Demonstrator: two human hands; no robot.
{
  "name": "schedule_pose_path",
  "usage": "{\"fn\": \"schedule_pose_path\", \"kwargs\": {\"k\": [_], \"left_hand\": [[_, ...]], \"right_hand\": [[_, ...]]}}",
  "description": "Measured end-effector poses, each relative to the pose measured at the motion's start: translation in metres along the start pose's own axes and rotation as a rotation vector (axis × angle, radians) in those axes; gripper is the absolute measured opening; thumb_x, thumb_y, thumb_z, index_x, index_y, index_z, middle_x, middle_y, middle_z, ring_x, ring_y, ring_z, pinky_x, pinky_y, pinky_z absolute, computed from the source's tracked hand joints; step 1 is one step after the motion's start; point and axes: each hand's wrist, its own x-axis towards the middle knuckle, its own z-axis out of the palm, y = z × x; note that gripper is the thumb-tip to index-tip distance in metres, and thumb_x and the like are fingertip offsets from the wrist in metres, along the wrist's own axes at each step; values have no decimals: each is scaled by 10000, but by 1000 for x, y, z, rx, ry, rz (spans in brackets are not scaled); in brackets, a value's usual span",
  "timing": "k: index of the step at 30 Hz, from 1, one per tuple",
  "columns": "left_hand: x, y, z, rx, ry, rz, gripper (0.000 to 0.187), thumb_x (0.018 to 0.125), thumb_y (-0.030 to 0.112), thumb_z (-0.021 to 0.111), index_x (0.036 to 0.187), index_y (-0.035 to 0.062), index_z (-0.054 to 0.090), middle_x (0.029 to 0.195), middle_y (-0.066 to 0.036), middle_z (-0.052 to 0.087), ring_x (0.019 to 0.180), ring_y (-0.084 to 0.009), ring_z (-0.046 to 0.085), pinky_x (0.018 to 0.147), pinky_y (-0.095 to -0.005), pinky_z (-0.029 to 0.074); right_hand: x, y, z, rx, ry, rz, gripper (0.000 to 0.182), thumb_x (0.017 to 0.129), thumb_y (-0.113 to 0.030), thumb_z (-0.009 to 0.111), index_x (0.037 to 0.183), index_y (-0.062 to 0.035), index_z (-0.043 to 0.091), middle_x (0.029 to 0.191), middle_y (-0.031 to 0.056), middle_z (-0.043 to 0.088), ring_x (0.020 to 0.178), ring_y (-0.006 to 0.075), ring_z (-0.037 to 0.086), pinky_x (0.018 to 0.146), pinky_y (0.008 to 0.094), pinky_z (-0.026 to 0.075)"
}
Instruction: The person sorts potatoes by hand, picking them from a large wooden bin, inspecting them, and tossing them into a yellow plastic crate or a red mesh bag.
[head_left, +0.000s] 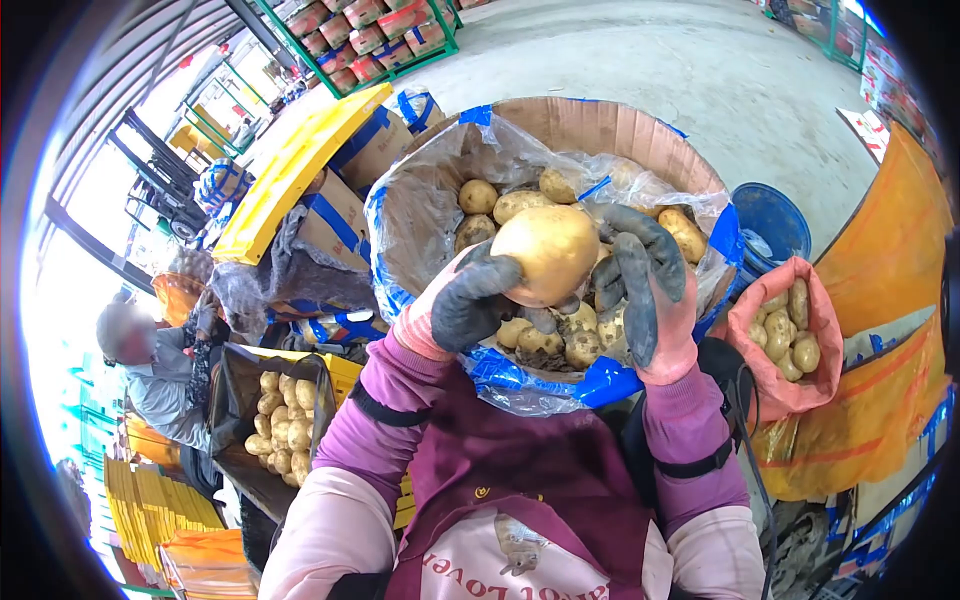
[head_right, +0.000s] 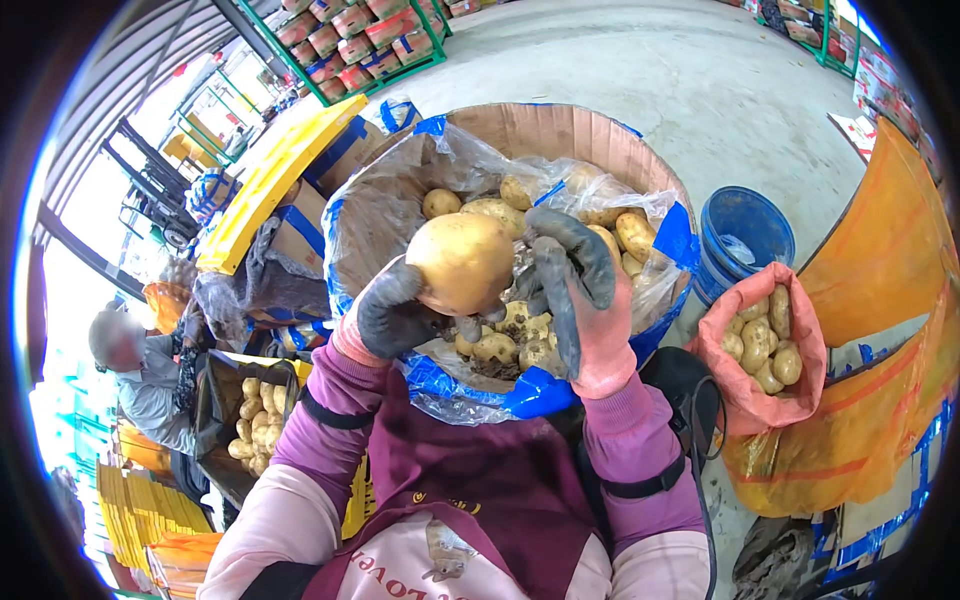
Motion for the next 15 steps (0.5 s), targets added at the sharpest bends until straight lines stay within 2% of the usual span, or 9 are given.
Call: {"fn": "schedule_pose_path", "kwargs": {"k": [1,4,6,8,9,10,12,13,15], "left_hand": [[-1,1,1,-113,9,-32,776,817,392,710,1388,-49,428,1255,-177,595,1065,-275,645,838,-360,571],[-2,9,12,-57,130,74,774,817,366,711,1399,-46,411,1266,-187,585,1084,-286,635,860,-371,569],[-4,19,11,-58,124,69,761,823,339,704,1406,-43,400,1284,-189,575,1109,-291,624,903,-378,553],[-5,34,10,-5,117,21,723,828,317,694,1397,-34,419,1270,-180,588,1105,-269,622,897,-364,548],[-5,42,12,122,165,37,701,827,319,697,1384,-21,442,1240,-165,608,1042,-237,644,856,-338,551],[-11,53,4,175,183,-53,693,826,327,699,1381,-6,452,1208,-146,624,978,-211,660,820,-314,549],[-27,72,9,277,253,-25,639,828,308,708,1361,29,490,1176,-126,638,963,-210,668,803,-318,558],[-39,82,13,267,318,30,564,832,277,716,1322,59,541,1143,-112,652,978,-221,667,791,-350,572],[-75,99,9,201,390,98,555,841,266,717,1327,70,535,1133,-122,655,1008,-269,663,809,-400,583]], "right_hand": [[3,7,1,88,46,-8,301,984,-143,580,1254,-12,587,1030,29,646,768,75,615,619,206,490],[4,10,0,205,19,24,305,977,-141,589,1254,-11,586,1042,29,640,800,84,625,635,212,496],[6,11,-4,151,-22,-17,334,972,-161,603,1268,-10,576,1055,36,638,825,99,634,653,223,508],[4,13,-3,128,-82,19,378,959,-162,622,1297,-8,553,1084,44,635,851,109,634,683,236,517],[4,19,-6,157,-118,9,406,962,-173,616,1321,-5,532,1121,50,634,890,116,632,721,251,523],[3,16,-9,216,-161,37,405,970,-183,598,1331,-14,526,1161,62,631,920,112,630,741,260,523],[4,35,-20,279,-209,-28,400,978,-202,580,1334,-26,530,1180,71,634,935,103,630,745,257,522],[11,46,-36,177,-217,-21,397,981,-202,573,1337,-31,530,1180,72,636,924,100,633,739,252,519],[18,57,-41,60,-196,37,394,984,-200,565,1340,-35,530,1176,74,640,901,100,640,730,241,514]]}}
